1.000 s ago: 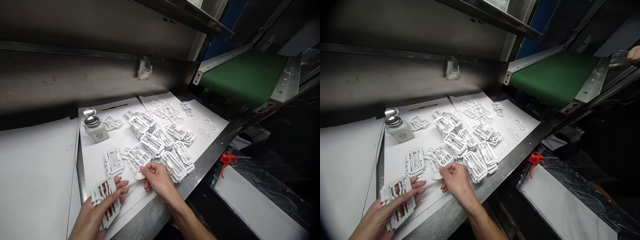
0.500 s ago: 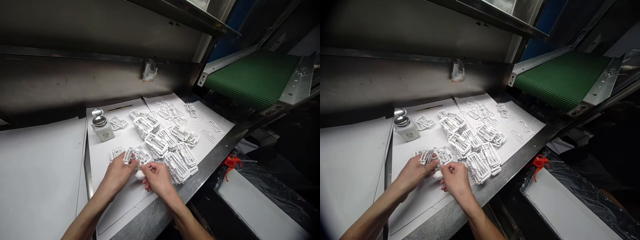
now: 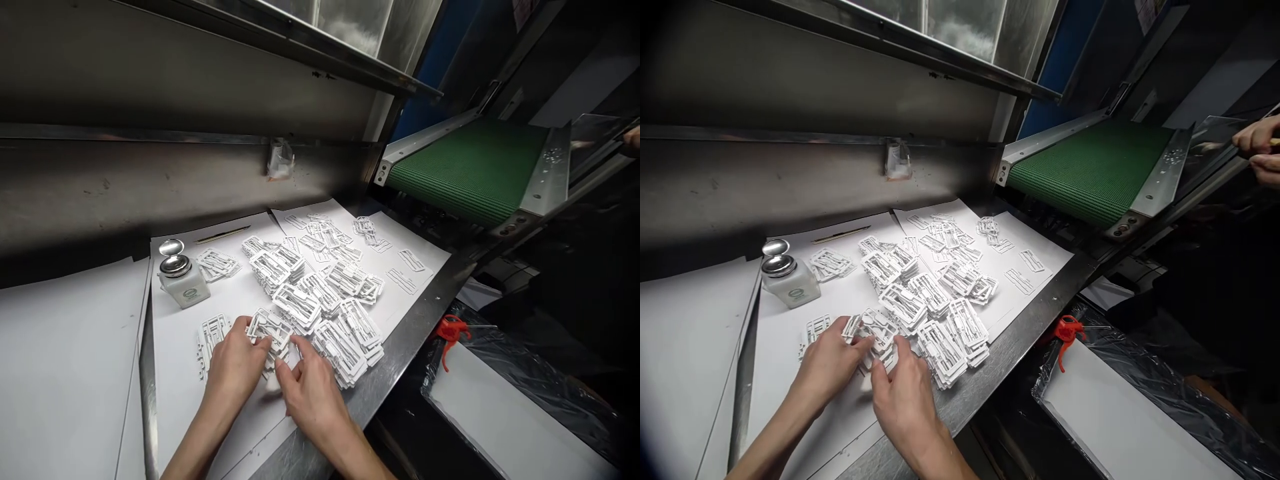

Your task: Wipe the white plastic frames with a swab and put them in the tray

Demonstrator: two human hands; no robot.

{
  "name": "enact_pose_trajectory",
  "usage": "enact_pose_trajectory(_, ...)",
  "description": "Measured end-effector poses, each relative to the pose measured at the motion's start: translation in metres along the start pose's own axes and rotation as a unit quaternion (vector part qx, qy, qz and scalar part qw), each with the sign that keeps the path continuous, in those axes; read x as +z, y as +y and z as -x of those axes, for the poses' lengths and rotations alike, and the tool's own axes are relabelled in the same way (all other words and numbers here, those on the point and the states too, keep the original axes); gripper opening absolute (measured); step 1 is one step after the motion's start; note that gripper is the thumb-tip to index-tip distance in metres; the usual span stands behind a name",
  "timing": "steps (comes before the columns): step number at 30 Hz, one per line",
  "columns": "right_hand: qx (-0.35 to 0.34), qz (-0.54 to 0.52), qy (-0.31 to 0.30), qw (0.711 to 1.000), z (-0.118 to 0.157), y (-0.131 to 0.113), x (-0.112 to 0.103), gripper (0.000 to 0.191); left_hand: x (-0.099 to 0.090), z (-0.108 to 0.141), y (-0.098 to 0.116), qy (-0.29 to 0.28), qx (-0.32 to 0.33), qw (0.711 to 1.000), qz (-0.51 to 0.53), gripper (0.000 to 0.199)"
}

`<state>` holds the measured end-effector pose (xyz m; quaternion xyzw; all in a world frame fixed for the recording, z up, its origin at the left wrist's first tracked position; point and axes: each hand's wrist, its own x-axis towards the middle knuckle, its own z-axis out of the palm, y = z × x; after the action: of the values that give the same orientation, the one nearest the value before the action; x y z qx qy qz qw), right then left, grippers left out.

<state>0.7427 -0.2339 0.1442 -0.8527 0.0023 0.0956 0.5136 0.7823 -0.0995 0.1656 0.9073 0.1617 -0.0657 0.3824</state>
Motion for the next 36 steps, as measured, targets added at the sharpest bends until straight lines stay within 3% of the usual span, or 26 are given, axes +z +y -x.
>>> enact_pose_trajectory(4,-0.028,0.025,-0.033,0.999,0.004,0.002,-0.006,0.050,0.006,0.002,-0.002,0.040,-0.018,0.995,0.093,0.019)
enact_pose_trajectory(8,-0.019,-0.015,-0.044,0.999,0.001,0.002,-0.007,0.046,0.016,-0.001,-0.010,0.060,-0.046,0.960,0.268,0.029)
enact_pose_trajectory(13,0.039,-0.107,-0.106,0.988,0.000,0.002,-0.008,0.051,0.024,-0.003,-0.013,0.058,-0.049,0.949,0.306,0.021)
enact_pose_trajectory(16,0.050,-0.162,-0.140,0.976,0.005,0.001,-0.015,0.041,0.015,0.009,-0.019,0.052,-0.060,0.938,0.337,0.022)
enact_pose_trajectory(20,0.032,-0.219,-0.169,0.960,0.014,-0.005,-0.029,0.030,-0.007,0.043,-0.037,0.026,-0.085,0.908,0.410,0.028)
enact_pose_trajectory(25,0.006,-0.229,-0.133,0.964,0.018,-0.017,-0.021,0.021,-0.013,0.083,-0.060,0.005,-0.101,0.882,0.459,0.036)
enact_pose_trajectory(31,-0.167,-0.102,-0.103,0.975,0.006,-0.031,0.004,0.016,-0.002,0.105,-0.071,0.016,-0.089,0.920,0.381,0.030)
enact_pose_trajectory(36,-0.129,-0.063,-0.059,0.988,-0.001,-0.029,-0.002,0.015,-0.003,0.112,-0.083,0.009,-0.126,0.897,0.423,0.035)
